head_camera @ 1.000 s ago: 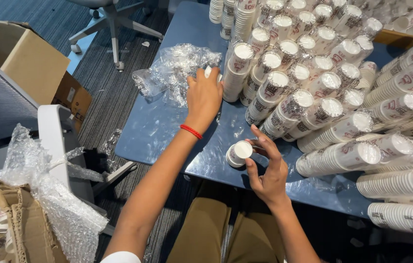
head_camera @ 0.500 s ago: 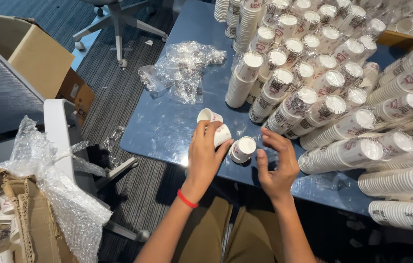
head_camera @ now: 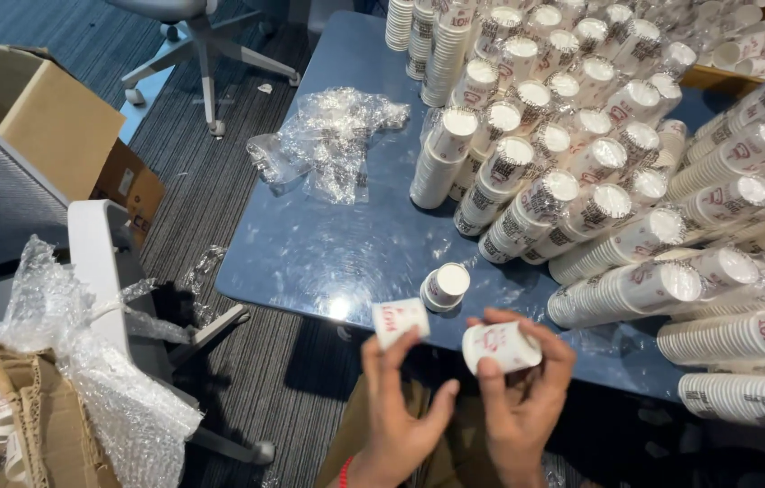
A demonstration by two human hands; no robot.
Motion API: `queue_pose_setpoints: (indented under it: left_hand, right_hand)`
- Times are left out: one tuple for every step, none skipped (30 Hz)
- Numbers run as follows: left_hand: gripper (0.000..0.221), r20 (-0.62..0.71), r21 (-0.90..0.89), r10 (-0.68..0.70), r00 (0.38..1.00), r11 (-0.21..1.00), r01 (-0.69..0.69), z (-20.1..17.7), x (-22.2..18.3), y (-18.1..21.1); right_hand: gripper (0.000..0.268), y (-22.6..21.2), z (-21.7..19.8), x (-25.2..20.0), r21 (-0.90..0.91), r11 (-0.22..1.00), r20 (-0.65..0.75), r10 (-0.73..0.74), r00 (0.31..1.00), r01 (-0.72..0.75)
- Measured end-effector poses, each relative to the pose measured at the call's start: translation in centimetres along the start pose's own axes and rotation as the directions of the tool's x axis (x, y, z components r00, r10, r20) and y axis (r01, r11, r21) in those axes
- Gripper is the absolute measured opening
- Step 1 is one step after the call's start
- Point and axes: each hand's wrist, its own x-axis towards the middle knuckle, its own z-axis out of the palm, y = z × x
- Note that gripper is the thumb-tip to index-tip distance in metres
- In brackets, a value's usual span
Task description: Stacking small paper cups from a cardboard box onto a table and organizing them into stacks.
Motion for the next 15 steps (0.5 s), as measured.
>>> queue_pose_setpoints:
  left_hand:
    - [0.066,-0.081,-0.156,-0.16,0.984,0.977,0.146,-0.2,-0.4,-0.9]
    - [0.069,-0.134,-0.317,-0.327,0.936,0.909,0.272,-0.4,-0.8,-1.8]
    - [0.069,-0.132,-0.316,-0.333,0.934,0.907,0.279,-0.7,-0.7,-2.4]
    - [0.066,-0.124,-0.504,-0.463,0.877,0.791,0.347,-1.1,-0.6,-2.9]
    - [0.064,-0.09,-0.668,-0.577,0.812,0.64,0.38,-1.5,-0.2,-3.7]
    - [0.064,-0.09,-0.666,-0.577,0.812,0.641,0.381,-2.0,0.8,-3.3]
    - [0.067,-0.014,-0.776,-0.616,0.788,0.504,0.38,-2.4,1.8,-3.1]
    - [0.07,0.069,-0.86,-0.641,0.765,0.351,0.371,-2.9,2.9,-2.8]
    - [0.07,0.07,-0.858,-0.643,0.762,0.351,0.375,-2.9,3.1,-2.7]
    - [0.071,0.117,-0.854,-0.642,0.758,0.325,0.407,-3.0,3.3,-2.7]
    - [0.071,0.164,-0.848,-0.637,0.753,0.298,0.438,-2.9,3.6,-2.7]
    - [0.071,0.167,-0.848,-0.638,0.752,0.296,0.44,-2.8,3.9,-2.8]
    - [0.072,0.221,-0.829,-0.629,0.745,0.282,0.484,-2.8,4.0,-2.7]
    - [0.072,0.275,-0.807,-0.619,0.735,0.267,0.527,-2.7,4.1,-2.7]
    - [0.072,0.278,-0.806,-0.619,0.734,0.265,0.529,-2.4,4.3,-2.9]
  right_hand:
    - [0.055,-0.5,0.0,1.6,-0.004,0.997,-0.033,-0.081,0.996,0.081]
    - [0.053,-0.9,0.1,3.1,-0.011,0.987,-0.064,-0.162,0.985,0.162]
    - [0.053,-0.9,0.4,4.2,-0.012,0.988,-0.064,-0.155,0.986,0.155]
    - [0.058,-1.0,0.7,5.2,-0.065,0.977,-0.021,-0.204,0.979,0.202]
    - [0.063,-0.9,1.2,6.5,-0.112,0.96,0.024,-0.255,0.967,0.256]
    - [0.063,-0.3,1.5,6.7,-0.11,0.961,0.022,-0.254,0.967,0.255]
    - [0.061,0.4,1.9,7.1,-0.335,0.888,0.089,-0.302,0.949,0.314]
    - [0.06,1.0,2.3,7.4,-0.536,0.761,0.164,-0.332,0.929,0.366]
    - [0.06,2.0,2.4,7.2,-0.535,0.763,0.163,-0.328,0.931,0.362]
    - [0.059,3.1,2.6,7.0,-0.546,0.783,0.201,-0.223,0.954,0.298]
    - [0.059,4.1,2.7,6.8,-0.562,0.793,0.236,-0.117,0.965,0.233]
    - [0.059,4.3,2.7,6.8,-0.564,0.793,0.234,-0.115,0.965,0.231]
    - [0.066,4.4,2.7,6.7,-0.527,0.825,0.198,-0.116,0.973,0.206]
    - [0.074,4.4,2.7,6.5,-0.487,0.854,0.162,-0.116,0.98,0.182]
    - [0.074,4.3,2.7,6.7,-0.49,0.853,0.16,-0.114,0.98,0.18]
